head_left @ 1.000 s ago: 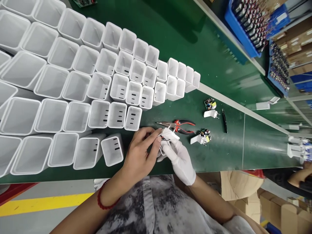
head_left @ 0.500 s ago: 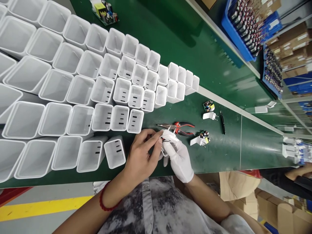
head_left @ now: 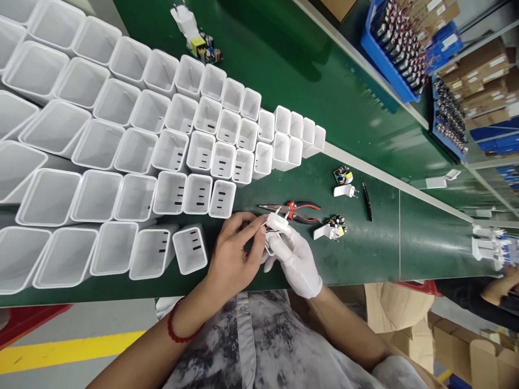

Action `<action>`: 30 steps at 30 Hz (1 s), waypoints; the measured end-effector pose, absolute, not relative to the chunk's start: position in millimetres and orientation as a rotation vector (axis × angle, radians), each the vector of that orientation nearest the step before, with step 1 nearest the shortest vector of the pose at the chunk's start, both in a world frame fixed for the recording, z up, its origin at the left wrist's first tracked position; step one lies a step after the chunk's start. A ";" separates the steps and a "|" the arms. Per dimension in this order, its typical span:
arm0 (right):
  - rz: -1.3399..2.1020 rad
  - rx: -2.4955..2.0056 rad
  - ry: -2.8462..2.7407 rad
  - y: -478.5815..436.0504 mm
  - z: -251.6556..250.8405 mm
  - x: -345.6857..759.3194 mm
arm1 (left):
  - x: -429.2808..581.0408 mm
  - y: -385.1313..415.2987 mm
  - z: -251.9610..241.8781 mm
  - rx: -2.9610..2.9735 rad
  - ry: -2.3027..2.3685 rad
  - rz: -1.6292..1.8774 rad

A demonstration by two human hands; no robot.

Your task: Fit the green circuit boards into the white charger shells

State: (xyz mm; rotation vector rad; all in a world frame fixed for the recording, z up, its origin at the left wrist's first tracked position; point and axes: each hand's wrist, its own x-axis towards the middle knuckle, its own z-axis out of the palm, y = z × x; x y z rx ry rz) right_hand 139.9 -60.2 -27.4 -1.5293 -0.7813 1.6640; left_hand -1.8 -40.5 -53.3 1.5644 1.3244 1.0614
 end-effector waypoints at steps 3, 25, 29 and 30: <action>1.687 -1.503 -0.746 -60.5 -29.0 139.9 | -1.7 -40.7 -53.9 1.559 1.328 1.071; 1.212 -1.621 -1.523 -56.6 -23.9 156.6 | -10.5 -53.2 -36.2 1.505 1.239 0.944; 1.577 -1.366 -0.874 -45.9 -9.6 173.6 | -12.0 -61.7 -19.1 1.443 1.150 1.131; 1.598 -1.318 -0.793 -43.0 -5.7 177.5 | -11.2 -62.9 -17.3 1.439 1.136 1.136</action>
